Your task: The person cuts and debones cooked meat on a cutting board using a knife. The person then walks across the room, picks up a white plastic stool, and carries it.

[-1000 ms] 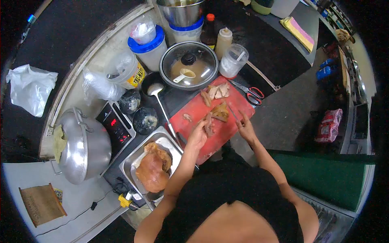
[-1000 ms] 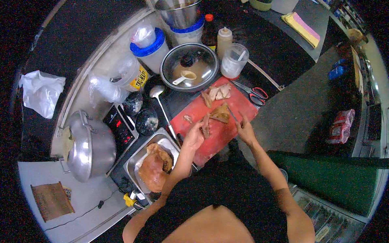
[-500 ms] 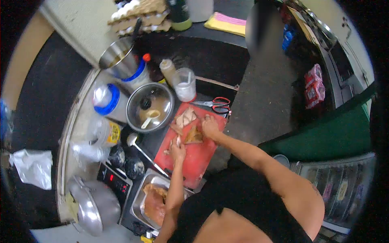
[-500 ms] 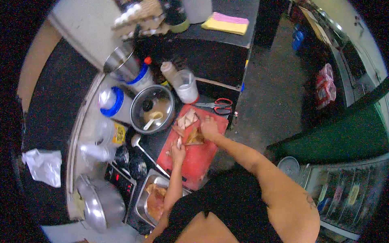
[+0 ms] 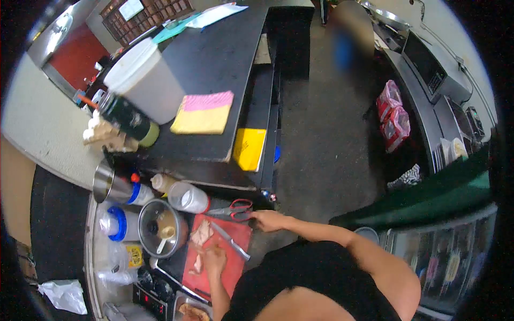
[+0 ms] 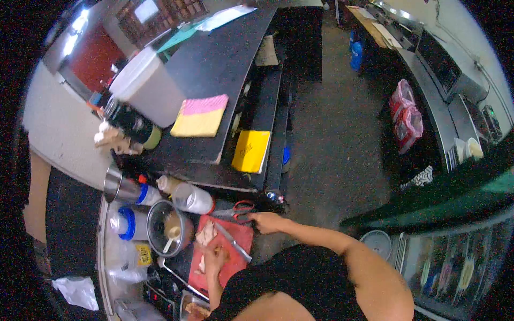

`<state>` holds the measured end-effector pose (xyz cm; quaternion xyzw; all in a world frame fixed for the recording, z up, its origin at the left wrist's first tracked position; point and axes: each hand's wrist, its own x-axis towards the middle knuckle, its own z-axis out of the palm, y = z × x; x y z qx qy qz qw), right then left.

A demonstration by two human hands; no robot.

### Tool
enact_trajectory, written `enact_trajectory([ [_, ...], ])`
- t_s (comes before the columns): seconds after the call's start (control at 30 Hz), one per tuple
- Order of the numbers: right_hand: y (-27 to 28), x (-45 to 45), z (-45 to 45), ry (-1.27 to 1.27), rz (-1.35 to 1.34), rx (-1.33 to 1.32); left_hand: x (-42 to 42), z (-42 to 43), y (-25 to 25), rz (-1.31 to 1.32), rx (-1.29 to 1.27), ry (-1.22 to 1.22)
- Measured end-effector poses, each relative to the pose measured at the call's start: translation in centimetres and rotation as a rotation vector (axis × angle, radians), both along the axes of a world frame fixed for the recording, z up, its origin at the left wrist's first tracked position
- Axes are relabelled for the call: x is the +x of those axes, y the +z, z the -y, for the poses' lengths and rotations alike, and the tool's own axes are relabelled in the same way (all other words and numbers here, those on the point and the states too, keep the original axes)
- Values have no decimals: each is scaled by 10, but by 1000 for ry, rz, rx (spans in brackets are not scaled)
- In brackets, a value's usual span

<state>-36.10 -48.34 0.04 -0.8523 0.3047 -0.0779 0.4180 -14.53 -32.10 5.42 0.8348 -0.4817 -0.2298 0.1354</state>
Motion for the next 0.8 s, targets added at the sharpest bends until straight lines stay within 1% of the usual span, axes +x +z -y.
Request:
enact_trajectory([
  [0.03,4,-31,21,43,-200,109,-21,26,15,-133,63,-88],
  [0.07,-21,-64,42,112,-217,24,-45,53,13,-286,-40,-162],
  [0.1,-31,-91,66,165,-426,155,-73,80,10,-437,-141,-237],
  [0.13,-56,-117,89,142,-532,272,-105,110,21,-418,-149,-332],
  [0.17,-82,-146,109,71,-551,231,-134,142,34,-393,-154,-429],
  [0.2,-94,-169,128,-7,-562,194,-156,173,38,-347,-155,-569],
  [0.23,-115,-188,151,-35,-653,159,-179,201,42,-386,-169,-670],
  [0.27,-129,-205,174,-76,-748,129,-197,230,33,-419,-208,-725],
  [0.3,-116,-217,193,-173,-753,160,-213,258,38,-386,-204,-779],
  [0.33,-82,-230,209,-274,-766,193,-231,285,41,-363,-206,-837],
  [0.37,-59,-245,226,-376,-786,225,-245,314,34,-351,-210,-878],
  [0.43,-70,-275,263,-625,-703,-3,-262,376,18,-306,-212,-928],
  [0.47,-76,-284,285,-735,-658,-128,-266,408,13,-303,-149,-941],
  [0.5,-58,-288,302,-762,-619,-257,-270,440,11,-283,-132,-917],
  [0.53,-23,-285,311,-785,-575,-386,-272,472,10,-257,-113,-893],
  [0.6,50,-270,326,-827,-198,-504,-271,539,3,-241,-80,-879],
  [0.67,74,-261,350,-706,181,-670,-273,600,14,-211,-45,-858],
  [0.73,86,-258,373,-612,283,-594,-284,658,36,-167,-27,-833],
  [0.8,86,-269,400,-634,239,-524,-298,718,37,-145,-2,-868],
])
